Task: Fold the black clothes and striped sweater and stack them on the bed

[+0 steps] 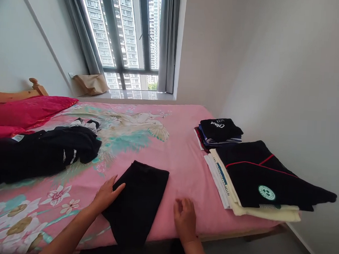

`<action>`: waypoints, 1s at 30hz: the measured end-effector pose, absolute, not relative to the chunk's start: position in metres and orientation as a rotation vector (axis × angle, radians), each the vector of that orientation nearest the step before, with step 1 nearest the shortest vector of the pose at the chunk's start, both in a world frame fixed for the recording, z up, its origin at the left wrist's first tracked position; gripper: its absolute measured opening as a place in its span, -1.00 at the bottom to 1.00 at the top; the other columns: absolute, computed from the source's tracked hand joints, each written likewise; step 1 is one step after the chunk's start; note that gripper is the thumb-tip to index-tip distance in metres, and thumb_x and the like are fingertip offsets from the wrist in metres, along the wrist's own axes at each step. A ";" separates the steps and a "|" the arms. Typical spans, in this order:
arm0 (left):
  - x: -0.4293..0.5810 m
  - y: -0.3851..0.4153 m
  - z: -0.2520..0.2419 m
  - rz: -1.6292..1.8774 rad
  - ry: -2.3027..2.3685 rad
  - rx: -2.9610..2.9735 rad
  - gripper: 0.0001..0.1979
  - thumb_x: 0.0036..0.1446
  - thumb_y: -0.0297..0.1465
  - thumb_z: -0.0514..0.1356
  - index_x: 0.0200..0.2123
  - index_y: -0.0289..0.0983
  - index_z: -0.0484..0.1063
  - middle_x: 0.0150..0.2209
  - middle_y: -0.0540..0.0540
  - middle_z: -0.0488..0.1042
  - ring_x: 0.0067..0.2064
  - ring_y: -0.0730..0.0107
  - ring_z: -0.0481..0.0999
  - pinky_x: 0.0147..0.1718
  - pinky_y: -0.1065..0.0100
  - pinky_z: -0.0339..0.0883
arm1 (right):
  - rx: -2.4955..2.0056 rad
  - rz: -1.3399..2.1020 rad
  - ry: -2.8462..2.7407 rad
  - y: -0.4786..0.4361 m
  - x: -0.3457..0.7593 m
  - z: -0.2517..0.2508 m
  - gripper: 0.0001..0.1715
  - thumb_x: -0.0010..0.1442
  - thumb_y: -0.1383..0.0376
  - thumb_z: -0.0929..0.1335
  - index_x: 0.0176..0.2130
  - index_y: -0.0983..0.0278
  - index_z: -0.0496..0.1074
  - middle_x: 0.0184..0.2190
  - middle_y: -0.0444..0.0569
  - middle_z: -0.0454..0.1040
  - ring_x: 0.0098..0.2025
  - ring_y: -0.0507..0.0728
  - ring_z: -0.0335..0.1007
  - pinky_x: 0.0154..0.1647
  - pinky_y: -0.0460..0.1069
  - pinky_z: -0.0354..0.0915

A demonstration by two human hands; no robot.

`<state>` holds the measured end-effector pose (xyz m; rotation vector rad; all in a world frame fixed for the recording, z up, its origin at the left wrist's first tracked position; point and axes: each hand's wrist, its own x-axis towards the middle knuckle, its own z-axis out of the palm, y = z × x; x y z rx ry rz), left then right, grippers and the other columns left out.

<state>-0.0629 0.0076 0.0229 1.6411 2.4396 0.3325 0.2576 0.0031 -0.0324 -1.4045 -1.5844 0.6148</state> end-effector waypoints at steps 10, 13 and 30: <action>-0.054 0.044 0.022 0.315 1.925 2.312 -0.56 0.24 -0.28 -0.07 0.17 -0.07 0.24 0.28 -0.02 0.13 0.31 0.22 0.02 0.22 -0.05 -0.14 | -1.300 1.770 -0.902 -0.063 0.197 -0.030 -0.38 -0.16 -0.08 0.45 -0.21 0.29 0.46 -0.47 -0.09 0.44 -0.44 0.09 0.37 -0.41 -0.02 0.31; -0.061 0.052 0.003 0.368 1.929 2.223 -0.55 0.25 -0.26 -0.09 0.19 -0.07 0.19 0.30 -0.03 0.06 0.31 0.22 0.04 0.20 -0.03 -0.05 | -1.286 1.786 -0.857 -0.058 0.185 -0.028 -0.43 -0.16 -0.09 0.44 -0.32 0.30 0.45 -0.53 -0.10 0.42 -0.44 0.10 0.38 -0.40 0.00 0.33; 0.008 0.025 0.003 0.861 1.876 1.566 -0.57 0.22 -0.35 -0.08 0.08 -0.32 0.34 0.20 -0.25 0.24 0.24 0.19 0.19 0.15 -0.02 0.06 | -0.635 1.866 -0.721 -0.024 0.156 0.115 -0.24 -0.09 0.40 0.36 0.13 0.24 0.22 -0.21 -0.05 0.49 -0.26 0.12 0.43 -0.24 -0.02 0.35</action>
